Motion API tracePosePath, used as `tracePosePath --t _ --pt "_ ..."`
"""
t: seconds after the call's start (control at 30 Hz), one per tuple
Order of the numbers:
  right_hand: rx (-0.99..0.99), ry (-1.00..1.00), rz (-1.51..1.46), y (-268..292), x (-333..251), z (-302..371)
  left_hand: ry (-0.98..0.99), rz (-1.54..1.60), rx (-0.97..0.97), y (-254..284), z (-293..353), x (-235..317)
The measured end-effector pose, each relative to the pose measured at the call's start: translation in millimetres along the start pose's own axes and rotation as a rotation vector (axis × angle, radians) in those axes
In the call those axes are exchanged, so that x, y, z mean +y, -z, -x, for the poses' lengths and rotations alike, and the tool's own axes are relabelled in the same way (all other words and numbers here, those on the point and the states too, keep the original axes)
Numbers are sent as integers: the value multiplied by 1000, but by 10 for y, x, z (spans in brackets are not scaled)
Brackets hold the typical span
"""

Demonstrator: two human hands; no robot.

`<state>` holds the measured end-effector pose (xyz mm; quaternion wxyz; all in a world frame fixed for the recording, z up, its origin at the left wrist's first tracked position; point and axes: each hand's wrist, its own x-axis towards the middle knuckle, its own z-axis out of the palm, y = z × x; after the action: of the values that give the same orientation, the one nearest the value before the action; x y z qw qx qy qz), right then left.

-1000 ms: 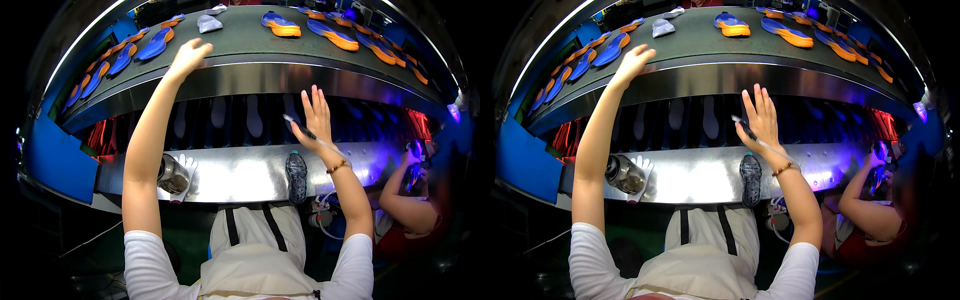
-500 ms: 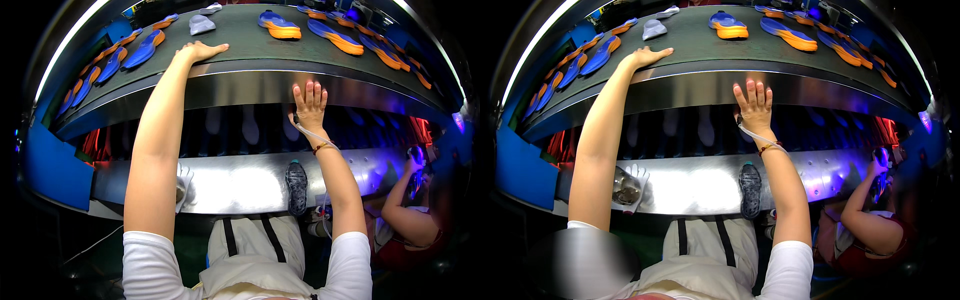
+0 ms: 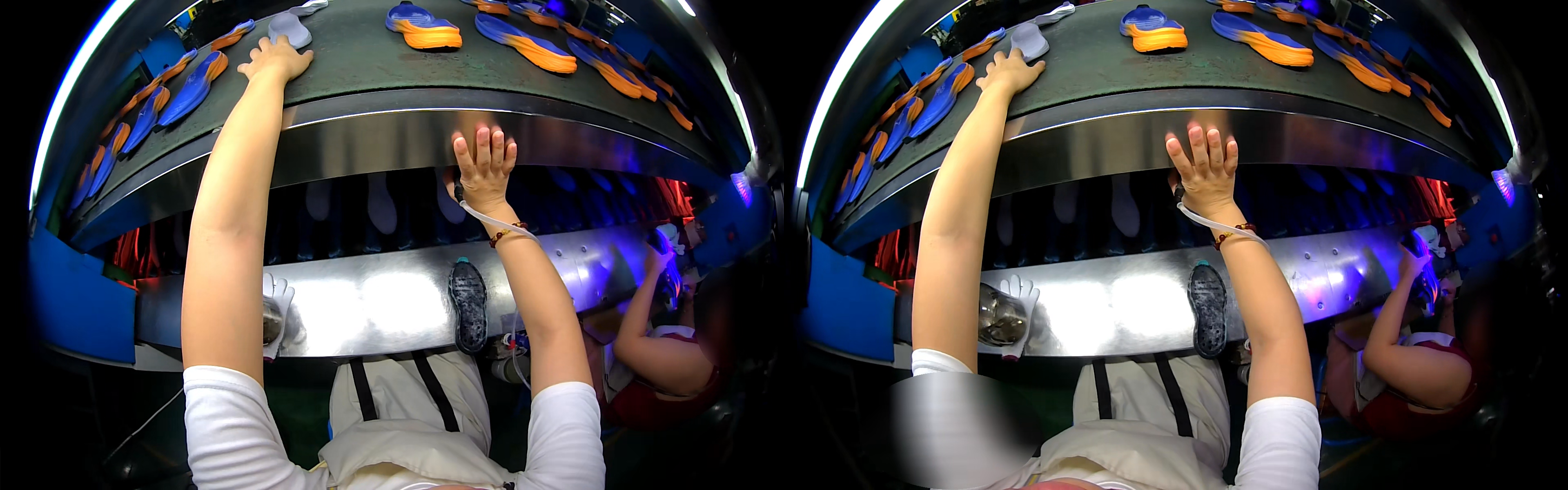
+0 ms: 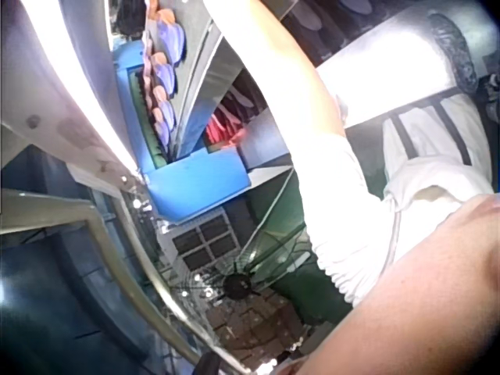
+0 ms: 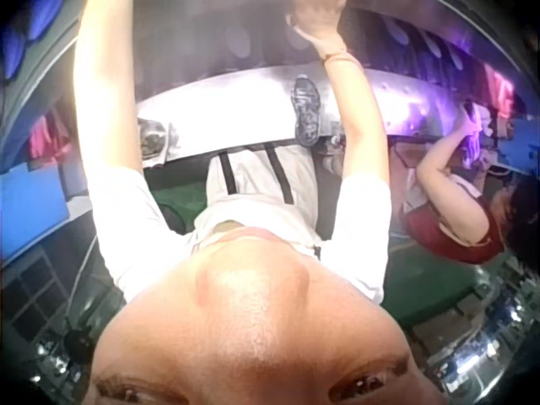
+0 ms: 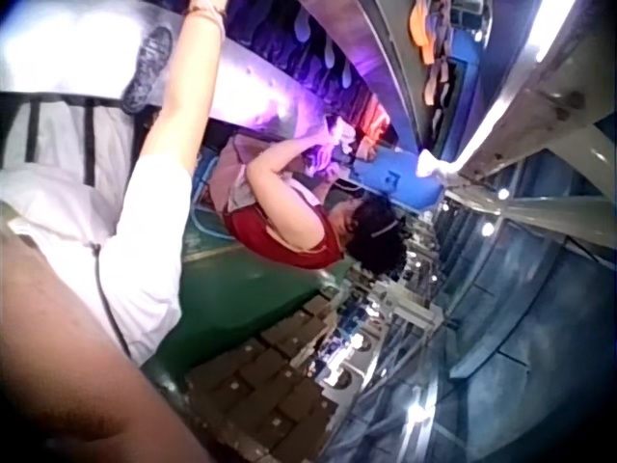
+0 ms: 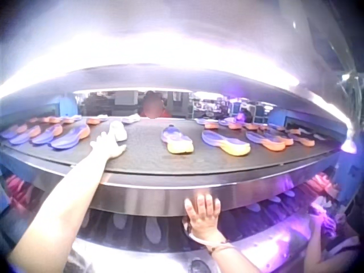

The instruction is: The person applies a liquid substance to the underside of various shoe soles using a brush, picking them up one by one from an upper conveyor belt and placing them back after coating them.

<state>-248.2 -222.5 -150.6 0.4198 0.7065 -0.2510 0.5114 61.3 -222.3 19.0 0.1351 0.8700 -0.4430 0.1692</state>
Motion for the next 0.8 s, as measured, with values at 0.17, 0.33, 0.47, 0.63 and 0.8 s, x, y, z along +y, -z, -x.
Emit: tracePosePath --t 0.17,0.33,0.47,0.63,0.8 --pt "-19 48 34 7 -42 11 -106 7 -40 27 67 -67" --pt "-137 -7 -69 131 -28 -15 -450 -185 184 148 399 -72" --pt "-234 -15 -54 205 -35 -39 -610 355 329 352 751 -282" --pt "-417 -100 -162 474 -62 -80 -261 1457 533 661 1419 -369" --pt "-431 -160 -293 888 -269 -290 182 1714 162 426 1780 -435"
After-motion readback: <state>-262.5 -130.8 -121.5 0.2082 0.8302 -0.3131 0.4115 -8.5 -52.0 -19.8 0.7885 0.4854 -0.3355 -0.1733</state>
